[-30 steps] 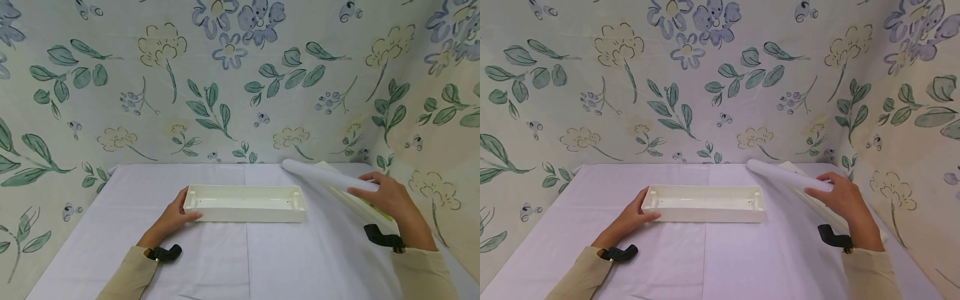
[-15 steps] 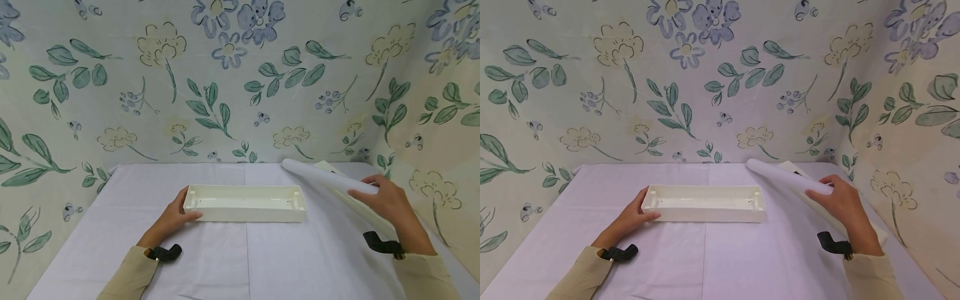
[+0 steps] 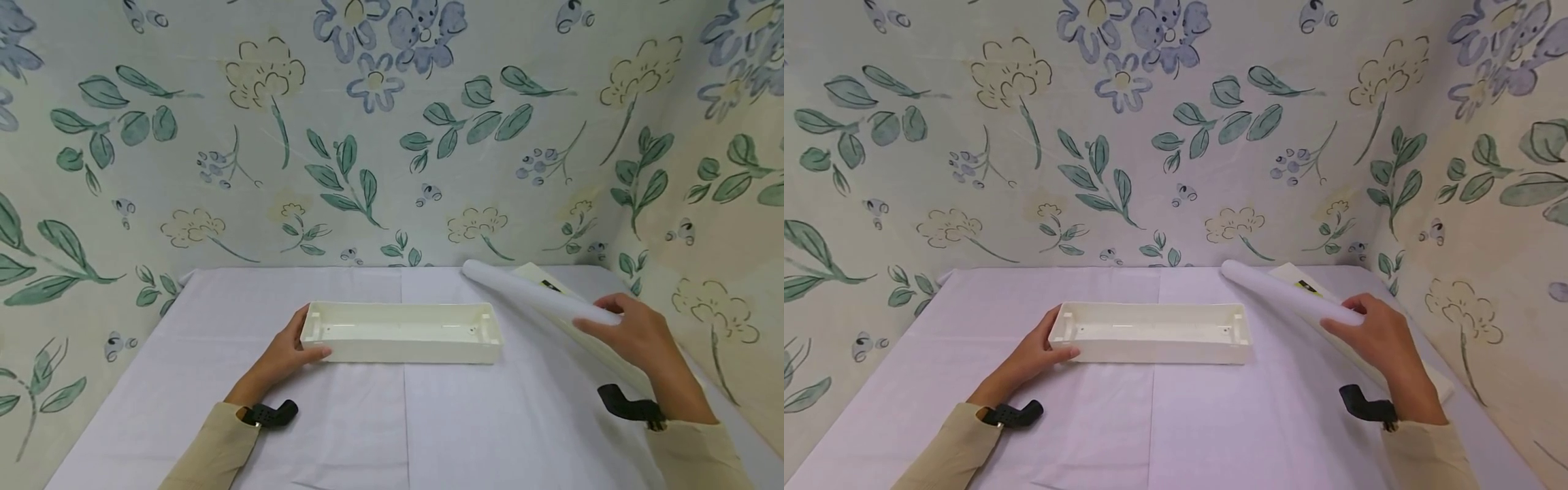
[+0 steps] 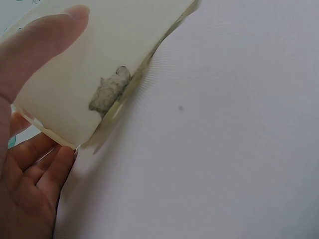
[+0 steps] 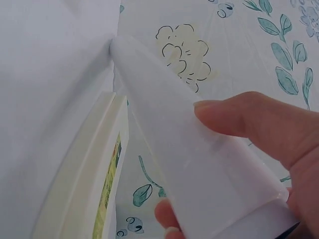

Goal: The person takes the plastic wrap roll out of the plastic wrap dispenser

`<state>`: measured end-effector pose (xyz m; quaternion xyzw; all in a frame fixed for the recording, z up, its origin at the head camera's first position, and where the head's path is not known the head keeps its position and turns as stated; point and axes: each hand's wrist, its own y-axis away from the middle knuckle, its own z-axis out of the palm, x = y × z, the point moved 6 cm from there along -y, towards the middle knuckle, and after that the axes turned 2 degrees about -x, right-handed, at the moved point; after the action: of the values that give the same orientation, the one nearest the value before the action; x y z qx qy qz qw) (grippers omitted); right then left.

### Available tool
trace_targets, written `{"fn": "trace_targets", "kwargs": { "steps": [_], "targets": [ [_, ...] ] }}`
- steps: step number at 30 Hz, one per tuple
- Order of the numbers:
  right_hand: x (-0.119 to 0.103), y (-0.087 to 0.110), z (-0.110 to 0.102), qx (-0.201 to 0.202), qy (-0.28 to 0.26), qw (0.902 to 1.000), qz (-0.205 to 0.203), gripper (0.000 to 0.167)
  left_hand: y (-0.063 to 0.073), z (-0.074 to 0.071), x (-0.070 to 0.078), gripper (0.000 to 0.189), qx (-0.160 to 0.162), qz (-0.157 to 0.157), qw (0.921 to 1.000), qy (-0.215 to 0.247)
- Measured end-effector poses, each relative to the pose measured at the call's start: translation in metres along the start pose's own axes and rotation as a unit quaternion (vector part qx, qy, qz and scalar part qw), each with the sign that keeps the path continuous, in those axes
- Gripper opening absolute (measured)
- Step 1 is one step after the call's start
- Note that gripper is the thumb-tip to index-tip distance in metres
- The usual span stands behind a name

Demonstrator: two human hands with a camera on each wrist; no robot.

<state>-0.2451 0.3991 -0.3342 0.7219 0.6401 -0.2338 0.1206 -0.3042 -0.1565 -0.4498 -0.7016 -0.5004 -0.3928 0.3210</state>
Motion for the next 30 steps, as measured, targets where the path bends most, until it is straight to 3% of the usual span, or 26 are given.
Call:
{"fn": "trace_targets", "kwargs": {
  "steps": [30],
  "targets": [
    [0.012, -0.003, 0.008, -0.043, 0.015, 0.9987, 0.022, 0.075, -0.001, 0.001, -0.003, 0.103, 0.003, 0.001, 1.0, -0.004]
  ]
}}
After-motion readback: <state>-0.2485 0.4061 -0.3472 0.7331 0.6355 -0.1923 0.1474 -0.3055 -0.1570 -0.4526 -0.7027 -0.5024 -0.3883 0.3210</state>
